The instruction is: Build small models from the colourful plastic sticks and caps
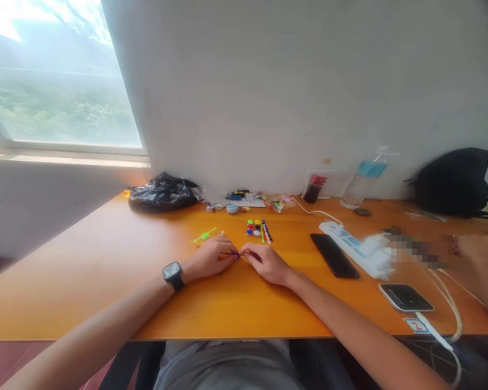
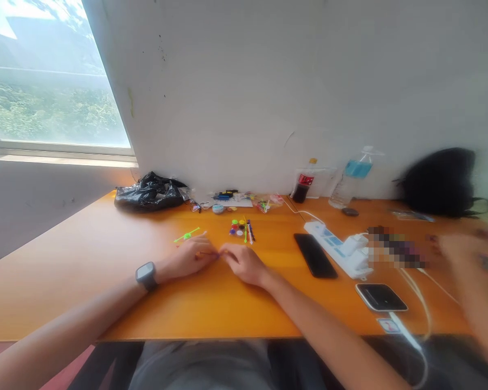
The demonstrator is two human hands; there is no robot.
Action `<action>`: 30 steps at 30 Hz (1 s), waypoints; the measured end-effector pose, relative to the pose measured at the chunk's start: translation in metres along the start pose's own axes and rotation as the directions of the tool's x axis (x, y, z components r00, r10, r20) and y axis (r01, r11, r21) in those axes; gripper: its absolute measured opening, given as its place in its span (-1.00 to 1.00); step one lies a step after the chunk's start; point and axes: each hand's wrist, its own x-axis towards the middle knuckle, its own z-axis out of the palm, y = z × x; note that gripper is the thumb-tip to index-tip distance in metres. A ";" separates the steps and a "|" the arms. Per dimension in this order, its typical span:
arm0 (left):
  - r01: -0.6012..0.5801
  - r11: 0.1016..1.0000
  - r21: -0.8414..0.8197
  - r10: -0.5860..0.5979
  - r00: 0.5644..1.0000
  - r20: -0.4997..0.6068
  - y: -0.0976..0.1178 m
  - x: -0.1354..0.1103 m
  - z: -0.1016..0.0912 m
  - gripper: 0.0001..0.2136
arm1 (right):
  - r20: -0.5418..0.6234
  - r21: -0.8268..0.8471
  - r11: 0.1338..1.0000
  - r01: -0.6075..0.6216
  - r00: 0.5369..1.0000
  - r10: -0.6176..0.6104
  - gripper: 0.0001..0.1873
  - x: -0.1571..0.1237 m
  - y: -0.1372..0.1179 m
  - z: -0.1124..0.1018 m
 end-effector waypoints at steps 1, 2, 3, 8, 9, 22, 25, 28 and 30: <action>-0.001 1.000 -0.004 0.001 1.000 0.001 0.000 0.000 0.000 -0.80 | 0.000 0.003 1.000 0.001 1.000 -0.001 -0.74 0.000 0.000 0.000; -0.002 1.000 -0.006 0.002 1.000 0.005 0.000 0.000 -0.001 -0.80 | -0.001 0.005 1.000 0.002 1.000 -0.002 -0.74 0.000 0.001 0.000; -0.004 1.000 -0.008 0.004 1.000 0.010 0.001 0.000 -0.001 -0.80 | -0.001 0.006 1.000 0.004 1.000 -0.004 -0.73 0.000 0.001 0.000; 0.000 1.000 -0.010 0.001 1.000 0.015 0.000 0.000 -0.001 -0.81 | 0.003 0.013 1.000 0.015 1.000 -0.015 -0.72 0.000 0.002 0.000; 0.002 1.000 -0.011 -0.002 1.000 0.015 0.000 0.000 -0.001 -0.81 | 0.007 0.011 1.000 0.017 1.000 -0.017 -0.72 0.000 0.002 -0.001; 0.060 0.997 -0.050 -0.057 0.996 0.065 0.004 -0.001 -0.006 -0.84 | 0.080 -0.136 0.989 -0.060 0.994 0.071 -0.78 -0.002 0.000 -0.003; 0.066 0.997 -0.049 -0.062 0.995 0.077 0.003 -0.001 -0.005 -0.84 | 0.089 -0.144 0.988 -0.063 0.993 0.077 -0.78 -0.002 -0.001 -0.003; 0.063 0.997 -0.050 -0.060 0.995 0.075 0.003 -0.002 -0.005 -0.84 | 0.099 -0.144 0.988 -0.062 0.992 0.077 -0.78 -0.002 -0.003 -0.004; 0.073 0.996 -0.049 -0.069 0.995 0.075 0.004 -0.002 -0.006 -0.84 | 0.107 -0.146 0.987 -0.065 0.991 0.081 -0.78 -0.003 -0.004 -0.005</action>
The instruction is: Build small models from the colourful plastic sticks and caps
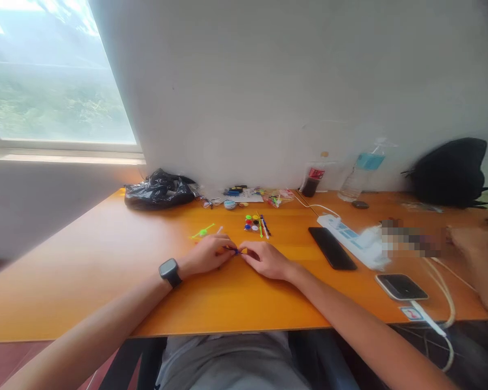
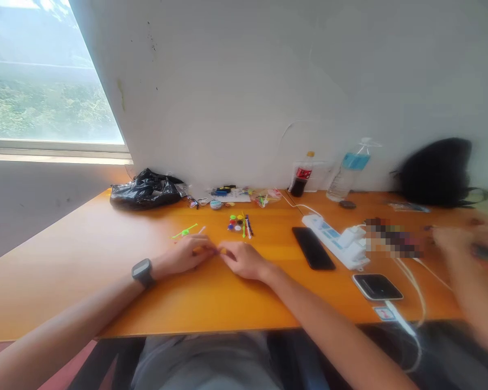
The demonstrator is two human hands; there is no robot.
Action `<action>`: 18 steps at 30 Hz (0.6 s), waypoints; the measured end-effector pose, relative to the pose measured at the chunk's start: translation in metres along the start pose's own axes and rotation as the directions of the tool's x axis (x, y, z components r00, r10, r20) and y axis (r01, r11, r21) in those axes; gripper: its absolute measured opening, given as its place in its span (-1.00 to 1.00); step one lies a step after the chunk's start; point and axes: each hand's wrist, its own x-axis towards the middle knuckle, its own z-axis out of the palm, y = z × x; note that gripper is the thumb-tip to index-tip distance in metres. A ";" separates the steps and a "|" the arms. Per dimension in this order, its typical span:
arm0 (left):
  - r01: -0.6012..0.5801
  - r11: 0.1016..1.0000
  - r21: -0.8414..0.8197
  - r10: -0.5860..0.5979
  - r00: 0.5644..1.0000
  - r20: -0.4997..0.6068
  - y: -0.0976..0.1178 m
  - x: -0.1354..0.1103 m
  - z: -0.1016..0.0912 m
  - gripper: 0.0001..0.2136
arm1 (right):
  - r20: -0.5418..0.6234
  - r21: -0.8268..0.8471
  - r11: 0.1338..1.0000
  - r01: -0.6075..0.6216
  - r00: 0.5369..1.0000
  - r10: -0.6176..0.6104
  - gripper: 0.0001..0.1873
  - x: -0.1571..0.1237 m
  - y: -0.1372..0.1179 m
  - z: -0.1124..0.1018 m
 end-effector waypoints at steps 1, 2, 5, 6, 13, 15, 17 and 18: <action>0.007 1.000 0.000 -0.007 1.000 0.001 0.000 0.000 0.000 -0.84 | 0.005 -0.002 1.000 -0.003 1.000 0.003 -0.78 0.000 -0.001 0.000; 0.013 1.000 -0.001 -0.013 1.000 0.003 0.001 0.000 -0.001 -0.84 | 0.008 -0.005 1.000 -0.005 1.000 0.005 -0.77 0.000 -0.001 0.000; 0.018 1.000 -0.004 -0.018 1.000 0.008 0.002 0.000 -0.001 -0.83 | 0.008 -0.007 1.000 -0.001 1.000 0.001 -0.77 0.000 -0.001 0.000; 0.017 1.000 -0.005 -0.017 1.000 0.009 0.002 -0.001 -0.001 -0.83 | 0.007 -0.006 1.000 0.001 1.000 -0.001 -0.77 0.000 -0.001 0.000; 0.041 0.999 -0.005 -0.041 0.999 0.015 0.002 -0.001 -0.001 -0.84 | 0.013 -0.014 1.000 0.010 1.000 -0.010 -0.77 0.000 -0.001 -0.001; 0.043 0.999 -0.007 -0.043 0.999 0.017 0.002 0.000 -0.001 -0.84 | 0.016 -0.015 1.000 0.007 1.000 -0.006 -0.77 0.000 -0.002 -0.001; 0.043 0.999 -0.009 -0.043 0.999 0.016 0.002 0.000 -0.002 -0.84 | 0.019 -0.019 1.000 0.000 1.000 0.001 -0.77 0.000 -0.003 -0.002; 0.043 0.999 -0.010 -0.043 0.999 0.017 0.002 0.000 -0.002 -0.84 | 0.021 -0.020 1.000 -0.003 1.000 0.004 -0.77 0.000 -0.003 -0.002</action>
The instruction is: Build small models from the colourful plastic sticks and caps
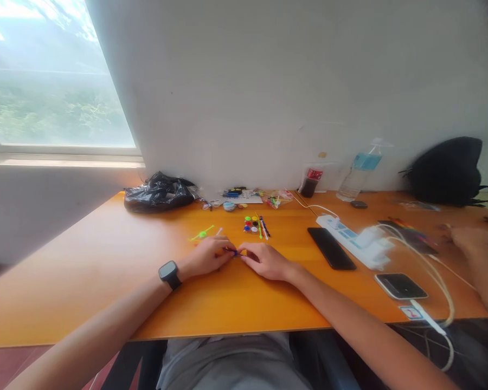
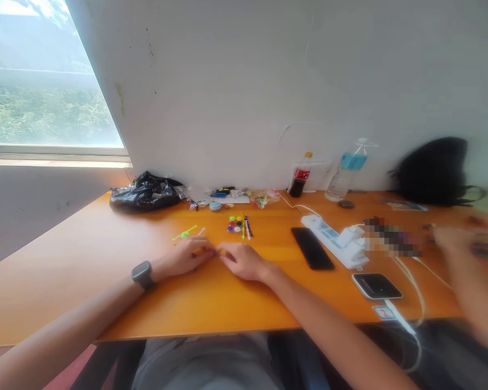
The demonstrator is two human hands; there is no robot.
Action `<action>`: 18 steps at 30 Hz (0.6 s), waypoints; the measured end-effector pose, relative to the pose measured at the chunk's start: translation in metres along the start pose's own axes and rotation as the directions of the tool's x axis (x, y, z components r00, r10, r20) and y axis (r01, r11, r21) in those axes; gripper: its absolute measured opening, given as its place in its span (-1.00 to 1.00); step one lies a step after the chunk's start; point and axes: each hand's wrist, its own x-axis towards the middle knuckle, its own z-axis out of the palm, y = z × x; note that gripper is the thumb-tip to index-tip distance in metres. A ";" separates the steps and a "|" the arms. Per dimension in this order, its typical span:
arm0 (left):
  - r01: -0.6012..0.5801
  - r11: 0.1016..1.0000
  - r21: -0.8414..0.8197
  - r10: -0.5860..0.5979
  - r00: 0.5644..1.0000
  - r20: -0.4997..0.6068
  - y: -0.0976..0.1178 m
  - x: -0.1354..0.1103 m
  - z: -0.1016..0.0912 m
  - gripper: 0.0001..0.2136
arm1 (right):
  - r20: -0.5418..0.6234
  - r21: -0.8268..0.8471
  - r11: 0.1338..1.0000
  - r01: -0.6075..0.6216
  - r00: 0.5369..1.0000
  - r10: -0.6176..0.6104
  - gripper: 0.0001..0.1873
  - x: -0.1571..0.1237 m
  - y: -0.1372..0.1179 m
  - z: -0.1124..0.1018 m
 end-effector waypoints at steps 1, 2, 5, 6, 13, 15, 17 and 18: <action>0.000 1.000 0.000 0.000 1.000 -0.001 0.000 0.000 0.000 -0.84 | 0.002 -0.001 1.000 -0.001 1.000 0.001 -0.77 0.000 0.000 0.000; 0.000 1.000 -0.001 0.000 1.000 -0.003 0.000 0.000 0.000 -0.84 | 0.004 -0.001 1.000 0.000 1.000 0.000 -0.76 0.000 -0.001 0.000; -0.004 1.000 0.003 0.004 1.000 -0.012 -0.001 0.000 0.000 -0.83 | 0.009 -0.004 1.000 0.014 1.000 -0.014 -0.74 0.000 -0.001 -0.001; -0.008 1.000 0.007 0.008 1.000 -0.015 -0.002 -0.001 0.001 -0.83 | 0.010 -0.005 1.000 0.018 1.000 -0.018 -0.74 0.000 -0.001 -0.001; -0.014 1.000 0.025 0.015 1.000 -0.015 -0.004 -0.001 0.001 -0.83 | 0.009 0.004 1.000 0.023 1.000 -0.023 -0.72 -0.001 -0.002 -0.002; -0.015 1.000 0.026 0.016 1.000 -0.017 -0.003 0.000 0.001 -0.83 | 0.012 0.003 1.000 0.021 1.000 -0.021 -0.73 -0.001 -0.002 -0.002; -0.015 1.000 0.027 0.015 1.000 -0.017 -0.003 0.000 0.001 -0.83 | 0.013 0.002 1.000 0.017 1.000 -0.017 -0.73 -0.001 -0.003 -0.002; -0.014 1.000 0.026 0.014 1.000 -0.016 -0.002 0.000 0.000 -0.83 | 0.013 0.002 1.000 0.015 1.000 -0.015 -0.73 -0.001 -0.003 -0.002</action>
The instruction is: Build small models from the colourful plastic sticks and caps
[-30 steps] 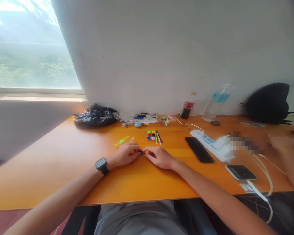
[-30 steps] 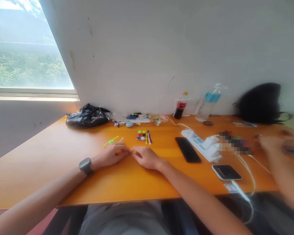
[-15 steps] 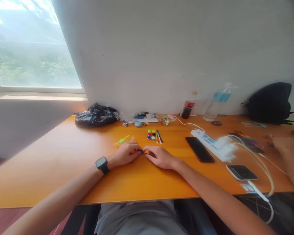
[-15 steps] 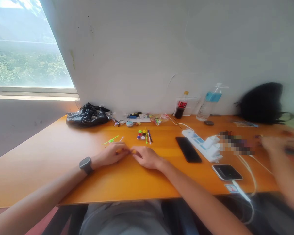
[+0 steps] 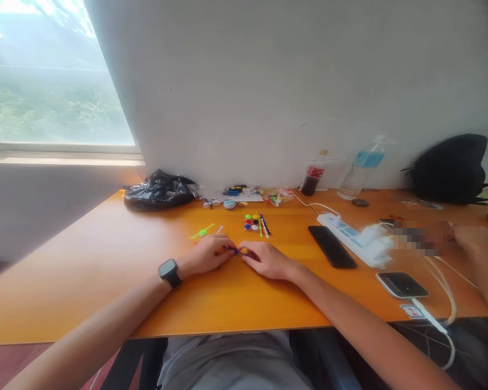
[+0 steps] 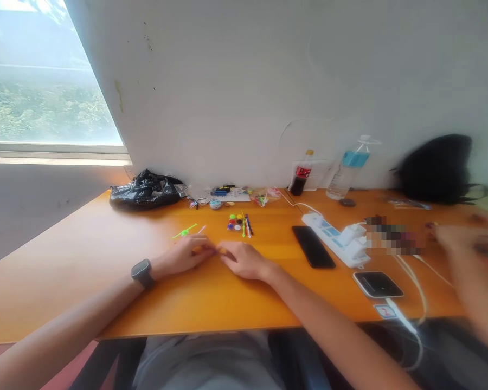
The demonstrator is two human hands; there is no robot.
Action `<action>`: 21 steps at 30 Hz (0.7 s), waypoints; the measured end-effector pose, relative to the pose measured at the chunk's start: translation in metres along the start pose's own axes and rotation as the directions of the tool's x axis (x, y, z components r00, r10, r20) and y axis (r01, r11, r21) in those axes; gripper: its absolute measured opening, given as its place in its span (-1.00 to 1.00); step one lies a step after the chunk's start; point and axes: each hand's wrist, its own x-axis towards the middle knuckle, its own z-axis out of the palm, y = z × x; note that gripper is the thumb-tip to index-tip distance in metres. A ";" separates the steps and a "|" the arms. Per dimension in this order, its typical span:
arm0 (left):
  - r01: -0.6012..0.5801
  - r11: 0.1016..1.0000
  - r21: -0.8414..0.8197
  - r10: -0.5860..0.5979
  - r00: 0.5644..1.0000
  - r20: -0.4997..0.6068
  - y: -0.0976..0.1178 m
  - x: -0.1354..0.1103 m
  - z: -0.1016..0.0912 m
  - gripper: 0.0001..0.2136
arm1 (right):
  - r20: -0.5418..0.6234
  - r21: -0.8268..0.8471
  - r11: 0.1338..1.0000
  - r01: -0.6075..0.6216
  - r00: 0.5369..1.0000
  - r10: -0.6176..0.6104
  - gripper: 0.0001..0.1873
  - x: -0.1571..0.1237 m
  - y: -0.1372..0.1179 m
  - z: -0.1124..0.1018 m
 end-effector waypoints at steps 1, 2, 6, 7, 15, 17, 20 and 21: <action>0.002 1.000 -0.001 -0.002 1.000 0.000 0.000 0.000 0.000 -0.83 | -0.001 0.000 1.000 -0.001 1.000 0.001 -0.73 0.000 0.000 0.000; 0.005 1.000 -0.003 -0.005 1.000 0.000 0.000 0.000 0.000 -0.83 | -0.001 0.001 1.000 0.001 1.000 -0.001 -0.73 0.000 0.000 0.000; 0.009 1.000 -0.009 -0.009 1.000 0.009 0.001 0.000 -0.001 -0.82 | 0.009 0.001 1.000 0.005 1.000 -0.005 -0.72 0.000 0.001 -0.001; 0.009 1.000 -0.009 -0.009 1.000 0.010 0.002 0.000 -0.001 -0.82 | 0.013 -0.002 1.000 0.002 1.000 -0.002 -0.71 0.000 0.001 -0.001; 0.018 0.999 -0.029 -0.017 0.999 0.037 0.002 0.000 -0.004 -0.81 | 0.052 -0.015 1.000 -0.022 0.998 0.022 -0.68 -0.001 -0.001 -0.005; 0.023 0.999 -0.028 -0.022 0.999 0.043 0.001 0.000 -0.004 -0.81 | 0.050 -0.016 1.000 -0.023 0.998 0.023 -0.68 -0.001 -0.002 -0.006; 0.024 0.999 -0.024 -0.023 0.999 0.047 0.000 -0.001 -0.004 -0.81 | 0.052 -0.016 1.000 -0.025 0.998 0.026 -0.67 -0.001 -0.002 -0.005; 0.023 0.999 -0.025 -0.021 0.999 0.049 0.000 -0.001 -0.004 -0.81 | 0.053 -0.017 1.000 -0.025 0.998 0.026 -0.67 -0.001 -0.002 -0.006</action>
